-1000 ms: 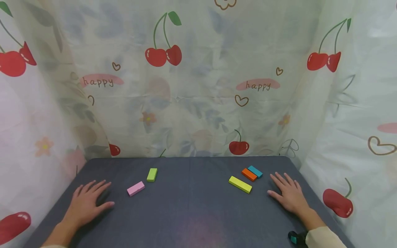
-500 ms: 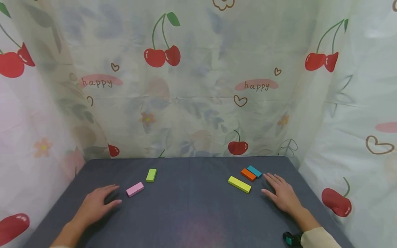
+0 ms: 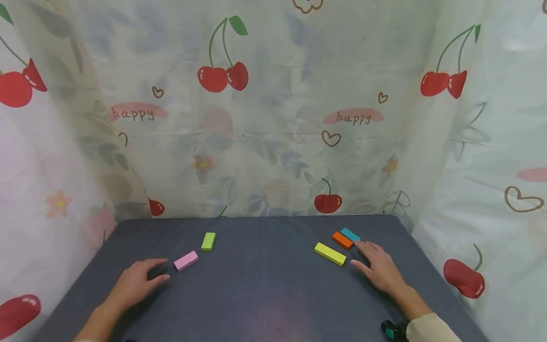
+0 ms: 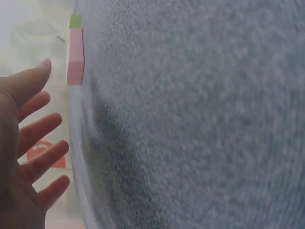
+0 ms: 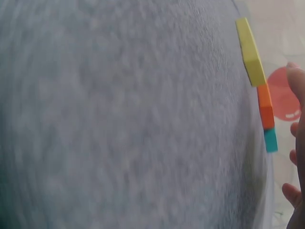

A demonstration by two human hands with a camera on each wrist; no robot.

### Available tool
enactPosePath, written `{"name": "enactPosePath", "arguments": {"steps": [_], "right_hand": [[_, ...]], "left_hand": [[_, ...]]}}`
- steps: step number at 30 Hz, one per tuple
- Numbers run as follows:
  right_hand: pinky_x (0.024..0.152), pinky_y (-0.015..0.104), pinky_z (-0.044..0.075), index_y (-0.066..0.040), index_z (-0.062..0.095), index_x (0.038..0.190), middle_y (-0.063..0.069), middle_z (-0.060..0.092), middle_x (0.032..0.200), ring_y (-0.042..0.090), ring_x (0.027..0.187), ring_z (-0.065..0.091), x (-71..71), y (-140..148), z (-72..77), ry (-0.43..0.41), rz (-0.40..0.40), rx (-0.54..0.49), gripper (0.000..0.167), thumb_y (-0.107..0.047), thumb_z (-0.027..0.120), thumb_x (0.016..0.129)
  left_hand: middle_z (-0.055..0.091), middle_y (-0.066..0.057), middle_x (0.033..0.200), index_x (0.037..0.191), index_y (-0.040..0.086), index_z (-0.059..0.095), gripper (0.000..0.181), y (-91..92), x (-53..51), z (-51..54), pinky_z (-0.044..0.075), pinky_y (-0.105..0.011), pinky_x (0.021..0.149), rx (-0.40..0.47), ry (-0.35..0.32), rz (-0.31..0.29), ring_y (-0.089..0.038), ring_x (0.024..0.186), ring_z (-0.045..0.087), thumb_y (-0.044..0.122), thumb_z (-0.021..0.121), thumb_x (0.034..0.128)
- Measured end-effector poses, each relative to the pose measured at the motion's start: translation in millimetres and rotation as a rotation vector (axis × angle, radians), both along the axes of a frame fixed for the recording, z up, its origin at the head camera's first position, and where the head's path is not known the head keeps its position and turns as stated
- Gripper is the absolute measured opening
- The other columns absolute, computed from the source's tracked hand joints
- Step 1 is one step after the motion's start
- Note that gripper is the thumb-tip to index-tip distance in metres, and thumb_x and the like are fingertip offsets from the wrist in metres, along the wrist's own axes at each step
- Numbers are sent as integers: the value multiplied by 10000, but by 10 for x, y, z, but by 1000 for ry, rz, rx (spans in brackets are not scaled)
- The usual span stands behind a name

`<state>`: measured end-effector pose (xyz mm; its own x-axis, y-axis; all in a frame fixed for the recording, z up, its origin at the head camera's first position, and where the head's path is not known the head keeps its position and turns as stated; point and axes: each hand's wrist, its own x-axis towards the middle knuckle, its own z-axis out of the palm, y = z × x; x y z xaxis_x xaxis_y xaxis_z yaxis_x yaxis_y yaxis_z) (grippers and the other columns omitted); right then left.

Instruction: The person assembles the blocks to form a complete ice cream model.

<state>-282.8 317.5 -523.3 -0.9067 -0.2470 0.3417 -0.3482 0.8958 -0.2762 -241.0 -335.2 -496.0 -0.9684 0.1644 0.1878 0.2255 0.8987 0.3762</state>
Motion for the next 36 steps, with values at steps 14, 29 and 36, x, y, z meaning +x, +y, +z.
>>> {"name": "enactPosePath", "arguments": {"steps": [14,29,36], "right_hand": [[947,676,327,-101,543,1396,117,559,1358,369,1274,437,-28,-207,-10,-25,71,-38,595,-316,734,876],[980,644,312,-130,663,1275,35,645,1249,352,1251,475,-65,-331,-54,-16,114,-44,425,-193,752,864],[979,640,307,-109,702,1208,47,674,1183,375,1210,499,-65,-347,-56,45,157,-70,373,-139,766,842]], "left_hand": [[662,-159,1117,1100,98,717,362,161,-42,1,386,-650,869,7,15,34,-429,1066,565,325,770,823],[650,-190,1079,1069,87,741,320,360,-203,-52,385,-653,803,-68,10,116,-434,992,568,284,767,818],[666,-176,1042,1021,91,765,244,427,-219,-67,379,-644,811,-80,38,165,-425,972,565,217,772,812]]}}
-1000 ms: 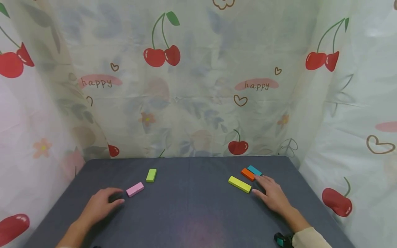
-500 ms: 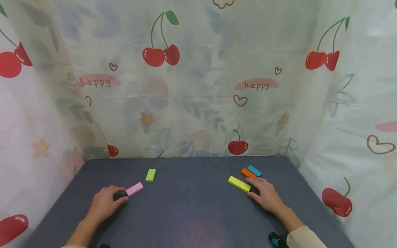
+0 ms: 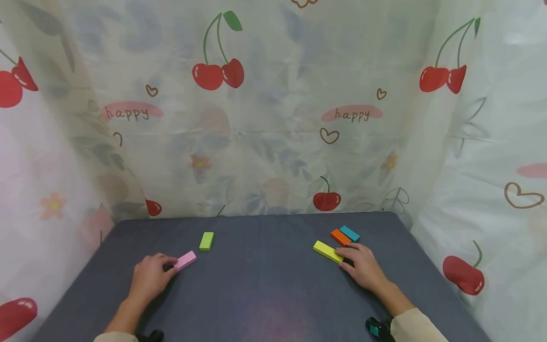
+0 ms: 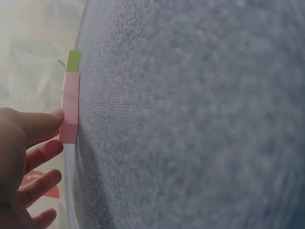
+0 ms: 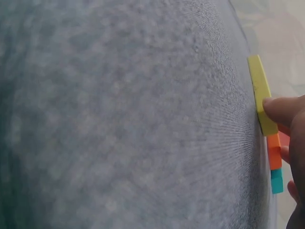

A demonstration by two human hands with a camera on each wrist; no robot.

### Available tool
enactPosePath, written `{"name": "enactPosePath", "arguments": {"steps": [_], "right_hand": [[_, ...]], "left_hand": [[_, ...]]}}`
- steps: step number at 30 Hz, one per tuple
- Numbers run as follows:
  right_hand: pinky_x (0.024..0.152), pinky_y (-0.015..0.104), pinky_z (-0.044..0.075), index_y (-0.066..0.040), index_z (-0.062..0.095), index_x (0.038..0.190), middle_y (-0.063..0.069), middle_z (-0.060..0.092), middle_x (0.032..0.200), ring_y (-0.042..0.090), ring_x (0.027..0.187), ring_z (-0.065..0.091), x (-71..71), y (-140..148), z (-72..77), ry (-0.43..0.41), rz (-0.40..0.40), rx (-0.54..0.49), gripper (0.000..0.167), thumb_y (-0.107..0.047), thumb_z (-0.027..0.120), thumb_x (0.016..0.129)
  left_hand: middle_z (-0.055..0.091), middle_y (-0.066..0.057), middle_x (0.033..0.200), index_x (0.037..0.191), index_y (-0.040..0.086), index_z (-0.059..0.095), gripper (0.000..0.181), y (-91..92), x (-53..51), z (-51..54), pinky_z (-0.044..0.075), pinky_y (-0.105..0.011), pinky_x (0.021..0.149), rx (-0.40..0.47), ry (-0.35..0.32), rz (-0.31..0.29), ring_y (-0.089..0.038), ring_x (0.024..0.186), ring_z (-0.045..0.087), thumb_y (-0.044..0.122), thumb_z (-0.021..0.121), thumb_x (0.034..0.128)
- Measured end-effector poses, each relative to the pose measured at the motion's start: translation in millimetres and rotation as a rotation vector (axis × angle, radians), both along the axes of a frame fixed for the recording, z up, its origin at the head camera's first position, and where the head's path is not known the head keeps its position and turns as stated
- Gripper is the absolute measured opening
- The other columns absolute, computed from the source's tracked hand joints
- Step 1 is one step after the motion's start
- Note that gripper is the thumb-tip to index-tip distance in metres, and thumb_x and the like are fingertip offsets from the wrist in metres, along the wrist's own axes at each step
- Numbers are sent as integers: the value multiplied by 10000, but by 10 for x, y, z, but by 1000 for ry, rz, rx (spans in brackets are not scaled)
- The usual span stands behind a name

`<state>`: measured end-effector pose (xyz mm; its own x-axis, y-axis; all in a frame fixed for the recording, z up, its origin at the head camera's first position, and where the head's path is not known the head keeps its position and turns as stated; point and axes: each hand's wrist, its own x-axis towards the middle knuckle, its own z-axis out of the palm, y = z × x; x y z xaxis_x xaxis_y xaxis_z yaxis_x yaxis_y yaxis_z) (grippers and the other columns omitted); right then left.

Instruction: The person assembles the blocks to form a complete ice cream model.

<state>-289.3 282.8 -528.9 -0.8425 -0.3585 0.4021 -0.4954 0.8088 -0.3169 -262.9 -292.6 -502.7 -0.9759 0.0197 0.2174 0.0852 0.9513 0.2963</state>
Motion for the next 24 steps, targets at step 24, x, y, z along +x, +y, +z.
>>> {"name": "enactPosePath", "arguments": {"steps": [24], "right_hand": [[955,562,362,-158,739,1156,-43,693,1123,275,1115,515,67,-193,180,-61,-8,165,329,-229,778,837]], "left_hand": [[652,-182,1032,1011,87,766,230,123,-42,14,343,-645,854,34,-58,94,-435,1015,523,233,777,833]]}}
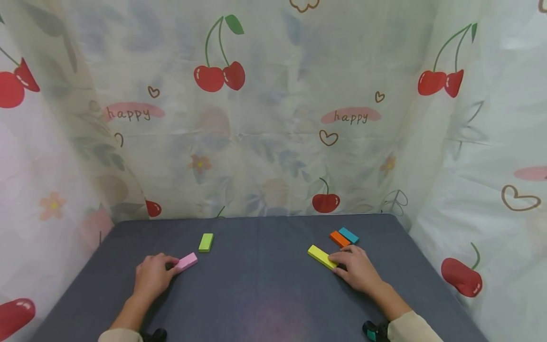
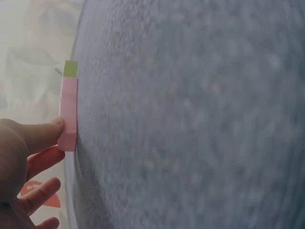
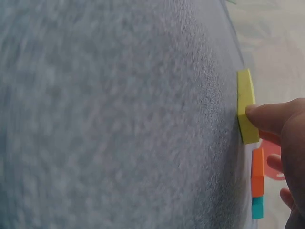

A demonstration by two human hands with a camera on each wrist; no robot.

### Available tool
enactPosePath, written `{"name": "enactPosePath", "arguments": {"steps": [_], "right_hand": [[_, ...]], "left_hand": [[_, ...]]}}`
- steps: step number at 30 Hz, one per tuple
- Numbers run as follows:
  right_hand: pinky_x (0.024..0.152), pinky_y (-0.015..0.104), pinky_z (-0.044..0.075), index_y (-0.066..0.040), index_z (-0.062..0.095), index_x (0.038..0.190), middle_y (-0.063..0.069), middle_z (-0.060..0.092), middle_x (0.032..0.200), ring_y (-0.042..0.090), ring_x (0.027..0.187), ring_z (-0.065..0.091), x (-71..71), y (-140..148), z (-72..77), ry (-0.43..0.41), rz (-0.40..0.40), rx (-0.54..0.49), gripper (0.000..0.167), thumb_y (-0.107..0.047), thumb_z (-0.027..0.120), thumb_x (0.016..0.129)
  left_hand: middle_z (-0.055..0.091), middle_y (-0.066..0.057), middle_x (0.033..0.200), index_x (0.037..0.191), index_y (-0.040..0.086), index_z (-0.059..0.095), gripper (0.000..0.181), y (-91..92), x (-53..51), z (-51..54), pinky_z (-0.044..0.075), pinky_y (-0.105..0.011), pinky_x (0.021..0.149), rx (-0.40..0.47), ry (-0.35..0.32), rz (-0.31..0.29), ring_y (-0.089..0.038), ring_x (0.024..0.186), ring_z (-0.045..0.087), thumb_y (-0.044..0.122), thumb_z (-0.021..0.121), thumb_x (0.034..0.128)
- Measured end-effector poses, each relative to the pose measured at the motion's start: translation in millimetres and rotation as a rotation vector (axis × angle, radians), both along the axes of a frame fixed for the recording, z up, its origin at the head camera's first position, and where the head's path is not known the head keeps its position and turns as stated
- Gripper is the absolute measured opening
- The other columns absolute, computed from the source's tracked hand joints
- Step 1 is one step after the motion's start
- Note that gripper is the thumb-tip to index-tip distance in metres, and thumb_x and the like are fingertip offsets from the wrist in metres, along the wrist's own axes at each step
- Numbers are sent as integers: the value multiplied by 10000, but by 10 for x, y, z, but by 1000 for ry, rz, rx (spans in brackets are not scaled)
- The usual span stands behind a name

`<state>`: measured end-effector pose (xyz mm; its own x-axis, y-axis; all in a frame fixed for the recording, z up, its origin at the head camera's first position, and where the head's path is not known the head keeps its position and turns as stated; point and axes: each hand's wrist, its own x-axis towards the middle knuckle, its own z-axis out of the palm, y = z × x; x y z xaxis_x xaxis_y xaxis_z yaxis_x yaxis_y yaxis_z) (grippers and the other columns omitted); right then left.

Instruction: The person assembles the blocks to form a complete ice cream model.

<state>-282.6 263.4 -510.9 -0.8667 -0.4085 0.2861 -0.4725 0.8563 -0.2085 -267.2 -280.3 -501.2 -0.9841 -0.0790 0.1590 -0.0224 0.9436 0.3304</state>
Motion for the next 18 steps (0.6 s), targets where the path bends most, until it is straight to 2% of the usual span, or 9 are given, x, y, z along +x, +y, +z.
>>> {"name": "enactPosePath", "arguments": {"steps": [5,11,18], "right_hand": [[987,583,335,-156,744,1139,-42,694,1120,290,1164,505,23,-62,10,-20,-11,-9,319,-228,784,830],[1042,597,297,-132,720,1177,-4,634,1270,311,1321,421,42,-122,-2,-99,-24,-45,341,-217,766,850],[1036,591,313,-133,704,1204,5,639,1259,305,1333,416,57,-137,-11,-126,-57,-58,368,-207,765,849]], "left_hand": [[651,-155,999,1010,86,766,231,65,-16,-2,346,-643,859,5,-3,-11,-427,1013,528,234,777,833],[646,-127,963,1004,83,767,231,160,-31,-35,360,-626,850,19,20,-4,-411,1001,539,228,785,825],[652,-96,952,1003,102,772,238,328,-63,-65,373,-615,852,48,26,-9,-388,998,551,236,802,809]]}}
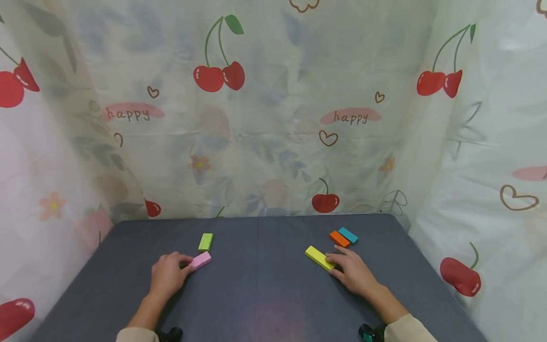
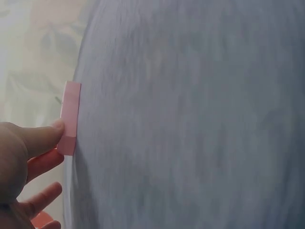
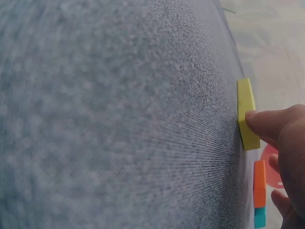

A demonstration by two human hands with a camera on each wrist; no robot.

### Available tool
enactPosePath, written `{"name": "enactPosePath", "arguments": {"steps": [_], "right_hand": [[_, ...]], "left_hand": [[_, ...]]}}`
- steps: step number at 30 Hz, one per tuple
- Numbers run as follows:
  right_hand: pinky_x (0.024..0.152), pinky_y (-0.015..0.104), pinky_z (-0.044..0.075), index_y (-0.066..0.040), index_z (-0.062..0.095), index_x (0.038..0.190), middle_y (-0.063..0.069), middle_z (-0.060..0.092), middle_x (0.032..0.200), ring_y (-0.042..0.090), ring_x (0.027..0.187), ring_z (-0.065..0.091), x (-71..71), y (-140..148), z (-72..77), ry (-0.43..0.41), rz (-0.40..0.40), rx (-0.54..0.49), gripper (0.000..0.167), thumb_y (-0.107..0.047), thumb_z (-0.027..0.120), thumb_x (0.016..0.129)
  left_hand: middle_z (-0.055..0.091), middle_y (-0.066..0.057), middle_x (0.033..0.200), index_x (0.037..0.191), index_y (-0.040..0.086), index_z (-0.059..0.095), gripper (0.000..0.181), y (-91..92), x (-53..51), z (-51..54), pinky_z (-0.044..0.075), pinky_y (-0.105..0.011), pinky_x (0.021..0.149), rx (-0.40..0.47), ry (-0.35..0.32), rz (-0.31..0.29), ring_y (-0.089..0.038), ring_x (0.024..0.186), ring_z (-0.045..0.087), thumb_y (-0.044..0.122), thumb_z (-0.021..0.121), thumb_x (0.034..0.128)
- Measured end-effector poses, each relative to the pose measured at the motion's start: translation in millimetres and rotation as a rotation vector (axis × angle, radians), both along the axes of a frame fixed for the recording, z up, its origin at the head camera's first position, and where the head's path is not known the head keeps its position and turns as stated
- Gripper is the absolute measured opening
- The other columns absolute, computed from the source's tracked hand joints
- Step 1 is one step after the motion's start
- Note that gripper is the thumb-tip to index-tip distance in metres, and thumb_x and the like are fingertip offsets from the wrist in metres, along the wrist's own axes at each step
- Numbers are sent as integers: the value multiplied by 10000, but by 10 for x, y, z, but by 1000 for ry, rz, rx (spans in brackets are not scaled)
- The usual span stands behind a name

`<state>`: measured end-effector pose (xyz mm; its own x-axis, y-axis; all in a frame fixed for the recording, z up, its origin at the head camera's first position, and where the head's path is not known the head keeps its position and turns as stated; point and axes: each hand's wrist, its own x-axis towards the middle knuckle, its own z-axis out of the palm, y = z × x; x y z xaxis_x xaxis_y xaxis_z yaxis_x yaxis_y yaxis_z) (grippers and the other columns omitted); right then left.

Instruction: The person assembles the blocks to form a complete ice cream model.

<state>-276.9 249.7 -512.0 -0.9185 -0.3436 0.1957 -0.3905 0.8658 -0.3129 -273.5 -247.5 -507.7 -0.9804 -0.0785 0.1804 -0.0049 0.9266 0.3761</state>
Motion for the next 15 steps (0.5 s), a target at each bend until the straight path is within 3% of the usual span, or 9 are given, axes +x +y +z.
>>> {"name": "enactPosePath", "arguments": {"steps": [15], "right_hand": [[1035,590,307,-150,725,1170,-16,650,1235,306,1291,453,-3,-30,16,7,2,18,350,-242,776,836]], "left_hand": [[651,-59,915,991,128,781,216,279,-82,10,389,-582,850,14,14,-36,-355,978,559,241,805,808]]}}
